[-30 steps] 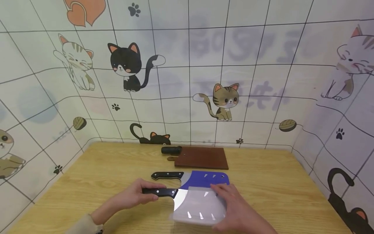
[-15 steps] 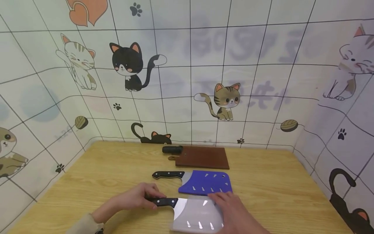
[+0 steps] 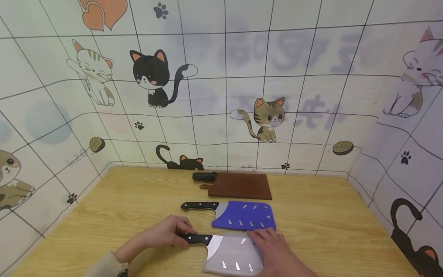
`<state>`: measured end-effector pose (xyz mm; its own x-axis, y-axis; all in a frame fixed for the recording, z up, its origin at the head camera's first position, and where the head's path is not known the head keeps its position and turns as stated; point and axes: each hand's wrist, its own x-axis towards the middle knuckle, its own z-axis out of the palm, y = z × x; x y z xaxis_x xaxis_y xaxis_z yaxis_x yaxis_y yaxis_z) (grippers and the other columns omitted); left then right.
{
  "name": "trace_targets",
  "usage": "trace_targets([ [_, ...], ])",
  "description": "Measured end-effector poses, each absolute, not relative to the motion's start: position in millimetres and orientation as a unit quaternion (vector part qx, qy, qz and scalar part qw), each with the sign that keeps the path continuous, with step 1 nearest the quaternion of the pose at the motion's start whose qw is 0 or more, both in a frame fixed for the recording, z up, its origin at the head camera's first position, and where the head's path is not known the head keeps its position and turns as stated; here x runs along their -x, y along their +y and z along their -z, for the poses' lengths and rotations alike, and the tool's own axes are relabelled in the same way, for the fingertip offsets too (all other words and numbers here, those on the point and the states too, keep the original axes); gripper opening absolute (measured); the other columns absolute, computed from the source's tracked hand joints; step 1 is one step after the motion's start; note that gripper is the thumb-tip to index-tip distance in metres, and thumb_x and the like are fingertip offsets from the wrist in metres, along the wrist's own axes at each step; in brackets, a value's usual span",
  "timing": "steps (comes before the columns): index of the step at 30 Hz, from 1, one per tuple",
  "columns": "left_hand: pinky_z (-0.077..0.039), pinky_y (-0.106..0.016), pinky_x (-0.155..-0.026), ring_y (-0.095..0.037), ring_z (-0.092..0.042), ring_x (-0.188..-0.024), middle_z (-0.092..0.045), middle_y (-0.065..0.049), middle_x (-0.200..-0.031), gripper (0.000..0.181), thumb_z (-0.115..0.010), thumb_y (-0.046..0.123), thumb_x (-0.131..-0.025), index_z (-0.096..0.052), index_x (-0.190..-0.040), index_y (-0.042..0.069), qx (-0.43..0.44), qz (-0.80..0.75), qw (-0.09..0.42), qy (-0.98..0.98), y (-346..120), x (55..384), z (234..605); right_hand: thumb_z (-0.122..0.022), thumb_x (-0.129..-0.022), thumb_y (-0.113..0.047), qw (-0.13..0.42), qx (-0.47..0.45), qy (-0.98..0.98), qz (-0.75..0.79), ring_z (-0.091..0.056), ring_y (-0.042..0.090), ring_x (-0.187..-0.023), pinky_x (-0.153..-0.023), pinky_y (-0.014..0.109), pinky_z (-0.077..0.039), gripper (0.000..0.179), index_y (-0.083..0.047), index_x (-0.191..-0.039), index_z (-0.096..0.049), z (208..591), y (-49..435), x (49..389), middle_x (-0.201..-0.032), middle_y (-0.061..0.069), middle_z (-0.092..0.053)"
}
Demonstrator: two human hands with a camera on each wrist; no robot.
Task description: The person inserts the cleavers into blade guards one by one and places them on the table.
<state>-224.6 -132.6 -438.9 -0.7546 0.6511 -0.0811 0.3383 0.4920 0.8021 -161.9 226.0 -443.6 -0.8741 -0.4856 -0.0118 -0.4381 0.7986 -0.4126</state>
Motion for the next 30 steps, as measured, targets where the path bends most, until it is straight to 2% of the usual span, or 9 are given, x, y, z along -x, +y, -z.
trace_targets([
  [3, -0.044, -0.025, -0.078, -0.01, -0.054, -0.088, -0.066, 0.008, -0.099, 0.03, -0.084, -0.001, -0.081, -0.08, -0.111, 0.006, -0.291, -0.409, 0.197, 0.842, -132, 224, 437, -0.078, -0.06, -0.084, 0.097, 0.216, 0.949, 0.208, -0.047, 0.041, -0.129, -0.101, 0.072, -0.037, 0.115, -0.008, -0.144, -0.057, 442, 226, 163, -0.141, 0.012, -0.056],
  [6, -0.044, -0.025, -0.078, -0.01, -0.054, -0.087, -0.066, 0.008, -0.099, 0.03, -0.084, -0.001, -0.081, -0.08, -0.111, 0.006, -0.291, -0.407, 0.197, 0.843, -131, 224, 437, -0.079, -0.059, -0.083, 0.112, 0.205, 0.95, 0.206, -0.049, 0.042, -0.129, -0.101, 0.071, -0.037, 0.115, -0.006, -0.142, -0.059, 442, 228, 164, -0.14, 0.013, -0.057],
  [12, -0.045, -0.025, -0.078, -0.007, -0.054, -0.085, -0.066, 0.009, -0.098, 0.03, -0.085, 0.001, -0.08, -0.081, -0.109, 0.007, -0.292, -0.399, 0.188, 0.848, -132, 226, 440, -0.077, -0.063, -0.083, 0.085, 0.242, 0.95, 0.18, -0.052, 0.045, -0.127, -0.099, 0.069, -0.04, 0.114, 0.001, -0.138, -0.061, 445, 235, 166, -0.137, 0.018, -0.06],
  [16, -0.046, -0.025, -0.078, -0.006, -0.056, -0.086, -0.067, 0.008, -0.099, 0.031, -0.086, 0.003, -0.08, -0.08, -0.11, 0.008, -0.303, -0.397, 0.171, 0.849, -137, 227, 442, -0.08, -0.062, -0.08, 0.083, 0.223, 0.951, 0.197, -0.051, 0.045, -0.128, -0.099, 0.069, -0.041, 0.111, -0.004, -0.14, -0.06, 444, 240, 164, -0.138, 0.016, -0.059],
  [20, -0.048, -0.027, -0.078, -0.01, -0.058, -0.088, -0.069, 0.005, -0.103, 0.032, -0.086, 0.009, -0.081, -0.079, -0.113, 0.008, -0.29, -0.413, 0.15, 0.85, -144, 228, 442, -0.085, -0.063, -0.072, 0.077, 0.171, 0.956, 0.224, -0.052, 0.039, -0.127, -0.101, 0.064, -0.042, 0.106, -0.009, -0.143, -0.058, 438, 247, 164, -0.138, 0.011, -0.06],
  [24, -0.047, -0.027, -0.073, -0.014, -0.058, -0.088, -0.071, -0.003, -0.104, 0.028, -0.083, 0.011, -0.086, -0.078, -0.113, 0.007, -0.281, -0.438, 0.115, 0.846, -151, 230, 441, -0.089, -0.07, -0.058, 0.044, 0.14, 0.96, 0.237, -0.055, 0.035, -0.124, -0.101, 0.06, -0.045, 0.092, -0.01, -0.142, -0.059, 433, 255, 168, -0.136, 0.012, -0.06],
  [30, -0.048, -0.026, -0.069, -0.01, -0.057, -0.084, -0.072, -0.009, -0.104, 0.023, -0.081, 0.011, -0.089, -0.077, -0.111, 0.005, -0.269, -0.449, 0.048, 0.851, -162, 240, 441, -0.088, -0.078, -0.046, -0.058, 0.179, 0.951, 0.247, -0.057, 0.04, -0.123, -0.097, 0.059, -0.048, 0.077, -0.006, -0.139, -0.061, 433, 269, 178, -0.134, 0.015, -0.061],
])
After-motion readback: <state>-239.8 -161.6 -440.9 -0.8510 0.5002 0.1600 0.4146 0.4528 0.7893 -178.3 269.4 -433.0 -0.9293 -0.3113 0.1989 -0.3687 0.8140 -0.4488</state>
